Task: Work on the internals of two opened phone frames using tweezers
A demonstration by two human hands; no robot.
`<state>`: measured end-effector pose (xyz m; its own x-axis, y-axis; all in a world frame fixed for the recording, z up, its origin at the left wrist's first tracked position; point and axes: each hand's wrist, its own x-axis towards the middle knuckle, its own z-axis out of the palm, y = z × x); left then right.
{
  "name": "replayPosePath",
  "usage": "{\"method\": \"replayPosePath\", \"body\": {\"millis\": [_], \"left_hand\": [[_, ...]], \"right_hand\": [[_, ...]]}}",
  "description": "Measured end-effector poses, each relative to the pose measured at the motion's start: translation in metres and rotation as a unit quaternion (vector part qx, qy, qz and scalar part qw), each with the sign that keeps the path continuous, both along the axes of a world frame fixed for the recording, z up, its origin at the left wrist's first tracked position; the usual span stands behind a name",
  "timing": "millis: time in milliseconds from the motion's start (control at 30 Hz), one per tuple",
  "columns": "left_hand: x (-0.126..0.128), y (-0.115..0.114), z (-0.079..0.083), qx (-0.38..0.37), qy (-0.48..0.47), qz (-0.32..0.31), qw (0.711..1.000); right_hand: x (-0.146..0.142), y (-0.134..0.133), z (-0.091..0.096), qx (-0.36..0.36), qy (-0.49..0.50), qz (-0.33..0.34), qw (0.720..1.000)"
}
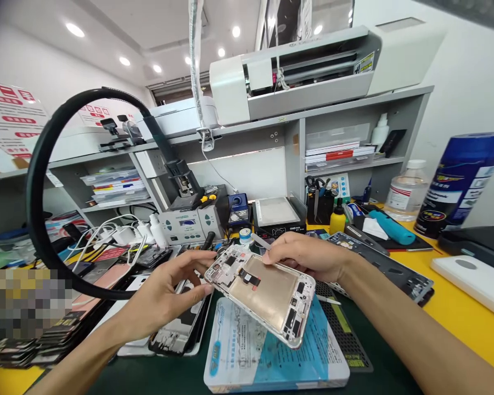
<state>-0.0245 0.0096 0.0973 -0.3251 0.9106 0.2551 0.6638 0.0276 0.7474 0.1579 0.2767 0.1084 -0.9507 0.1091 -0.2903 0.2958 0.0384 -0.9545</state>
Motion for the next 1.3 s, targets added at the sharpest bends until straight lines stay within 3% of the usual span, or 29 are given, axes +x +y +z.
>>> {"method": "replayPosePath", "body": {"millis": [200,433,533,700,867,1067,1300], "left_hand": [[0.009,-0.004,-0.002,0.073,0.136,-0.012,0.988],[0.018,-0.008,-0.008,0.174,0.305,-0.042,0.935],[0.024,-0.012,-0.007,0.138,0.318,-0.042,0.937],[0.024,-0.012,0.001,0.004,0.287,-0.055,0.956],[0.021,-0.008,0.007,-0.072,0.288,-0.084,0.951],[0.026,0.0,0.005,-0.062,0.305,-0.103,0.945],[0.018,0.002,-0.013,-0.023,0.316,-0.106,0.942]], "right_hand": [[0.001,0.007,-0.009,0.004,-0.008,0.019,1.0],[-0.001,0.02,-0.025,0.013,0.011,0.074,0.997],[0.0,0.02,-0.022,0.03,0.027,0.11,0.993],[0.005,0.014,-0.008,0.092,0.059,0.166,0.98],[0.008,0.012,0.003,0.169,0.063,0.188,0.965],[0.006,0.011,0.008,0.24,0.075,0.15,0.956],[0.007,0.008,0.013,0.265,0.057,0.103,0.957]]}}
